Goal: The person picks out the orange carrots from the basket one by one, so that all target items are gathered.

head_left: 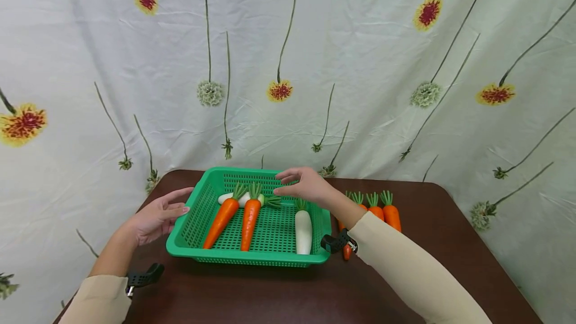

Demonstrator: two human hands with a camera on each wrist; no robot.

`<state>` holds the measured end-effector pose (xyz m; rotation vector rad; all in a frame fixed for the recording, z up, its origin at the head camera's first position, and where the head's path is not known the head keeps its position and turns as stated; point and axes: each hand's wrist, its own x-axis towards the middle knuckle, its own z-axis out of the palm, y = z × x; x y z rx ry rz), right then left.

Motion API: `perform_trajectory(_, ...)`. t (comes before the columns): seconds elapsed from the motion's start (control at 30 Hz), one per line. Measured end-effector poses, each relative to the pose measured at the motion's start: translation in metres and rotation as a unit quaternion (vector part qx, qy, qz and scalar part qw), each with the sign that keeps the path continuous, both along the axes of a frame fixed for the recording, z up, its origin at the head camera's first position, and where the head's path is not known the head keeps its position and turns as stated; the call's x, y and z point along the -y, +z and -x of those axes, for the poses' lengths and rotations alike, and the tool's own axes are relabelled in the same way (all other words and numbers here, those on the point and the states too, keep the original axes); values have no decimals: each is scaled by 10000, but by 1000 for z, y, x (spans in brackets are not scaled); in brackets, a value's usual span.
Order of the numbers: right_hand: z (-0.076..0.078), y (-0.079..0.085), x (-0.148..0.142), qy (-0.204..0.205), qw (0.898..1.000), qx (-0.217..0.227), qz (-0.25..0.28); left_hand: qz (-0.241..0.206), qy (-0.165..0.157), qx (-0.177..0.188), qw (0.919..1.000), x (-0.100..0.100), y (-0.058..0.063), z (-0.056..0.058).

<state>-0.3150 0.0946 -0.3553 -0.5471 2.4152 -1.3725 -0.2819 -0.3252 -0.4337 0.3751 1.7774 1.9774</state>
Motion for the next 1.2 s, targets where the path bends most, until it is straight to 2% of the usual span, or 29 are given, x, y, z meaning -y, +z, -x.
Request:
perform_trajectory(0.23,12,-8,25,-40,9998,-33,167,-63,-45,-12,10000,0,0,0)
perform_trajectory(0.47,22,-14,47,120,9968,-545,-566,-68,-32,15,10000,-2,0,0)
perform_trajectory(0.73,31,-23,65,116,9935,-634,-940,-43,17,-20,10000,-1,-2,-1)
perform_trajectory(0.97,32,-29,74,-100,9952,-271,-934,-82,-6,-16,10000,0,-1,-2)
perform_trajectory(1.2,30,-36,81,-441,9945,753,-582,-78,-3,9,10000,-1,-1,-2)
